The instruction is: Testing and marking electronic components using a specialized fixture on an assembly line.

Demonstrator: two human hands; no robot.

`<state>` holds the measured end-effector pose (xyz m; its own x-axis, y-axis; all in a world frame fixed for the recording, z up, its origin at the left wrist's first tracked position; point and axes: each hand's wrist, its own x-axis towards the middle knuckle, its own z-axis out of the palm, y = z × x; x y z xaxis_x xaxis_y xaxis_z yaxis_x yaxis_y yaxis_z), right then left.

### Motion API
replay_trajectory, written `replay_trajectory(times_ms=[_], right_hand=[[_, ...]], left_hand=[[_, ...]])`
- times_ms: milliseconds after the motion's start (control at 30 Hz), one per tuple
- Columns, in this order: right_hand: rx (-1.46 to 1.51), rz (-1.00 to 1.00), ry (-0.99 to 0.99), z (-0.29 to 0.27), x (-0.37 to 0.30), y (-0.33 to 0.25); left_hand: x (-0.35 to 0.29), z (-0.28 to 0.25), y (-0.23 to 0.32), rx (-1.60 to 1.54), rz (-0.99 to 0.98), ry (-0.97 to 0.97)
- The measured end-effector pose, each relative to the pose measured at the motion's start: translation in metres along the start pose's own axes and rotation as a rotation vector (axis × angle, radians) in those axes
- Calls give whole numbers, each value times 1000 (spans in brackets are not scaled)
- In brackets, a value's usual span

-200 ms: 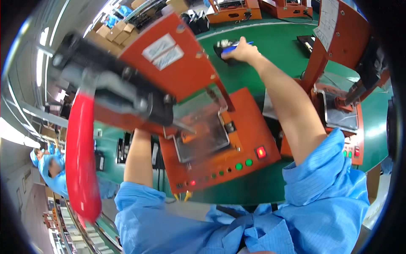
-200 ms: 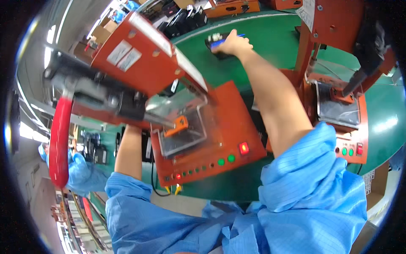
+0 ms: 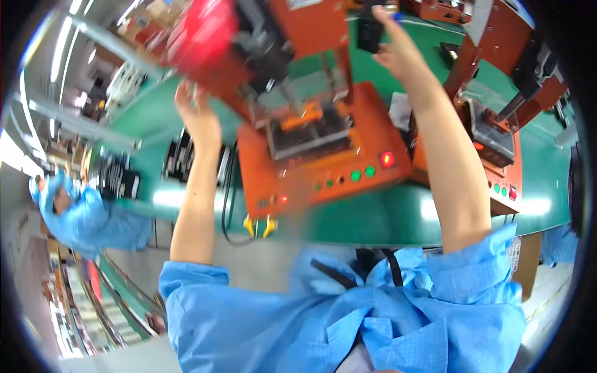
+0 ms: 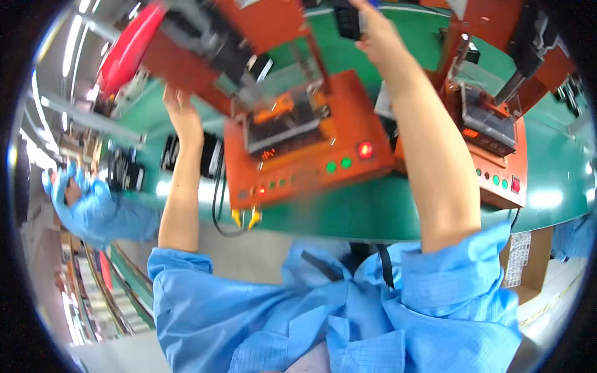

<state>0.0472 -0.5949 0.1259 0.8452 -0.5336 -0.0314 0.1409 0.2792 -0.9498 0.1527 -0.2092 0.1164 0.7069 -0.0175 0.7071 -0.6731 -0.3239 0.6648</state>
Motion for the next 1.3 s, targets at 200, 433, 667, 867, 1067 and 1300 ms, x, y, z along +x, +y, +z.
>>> replay_trajectory(times_ms=[200,433,667,867,1067,1300], right_hand=[[40,-509,118,3,-251,16],[-737,-1194,-332,6,-356,78],[-826,-964,-425,-21,-362,61],[-713,-632,-197,-68,-373,63],[-746,-542,28,-106,-378,55],[-952,-860,-89,-93,-321,55]], left_hand=[[-163,-54,157,-449,138,46],[-294,-94,208,-434,-38,-363],[-230,-186,78,270,-24,456],[-170,-245,-73,447,-213,-8],[-158,-208,-20,589,-243,-13],[-171,-106,109,280,342,-24]])
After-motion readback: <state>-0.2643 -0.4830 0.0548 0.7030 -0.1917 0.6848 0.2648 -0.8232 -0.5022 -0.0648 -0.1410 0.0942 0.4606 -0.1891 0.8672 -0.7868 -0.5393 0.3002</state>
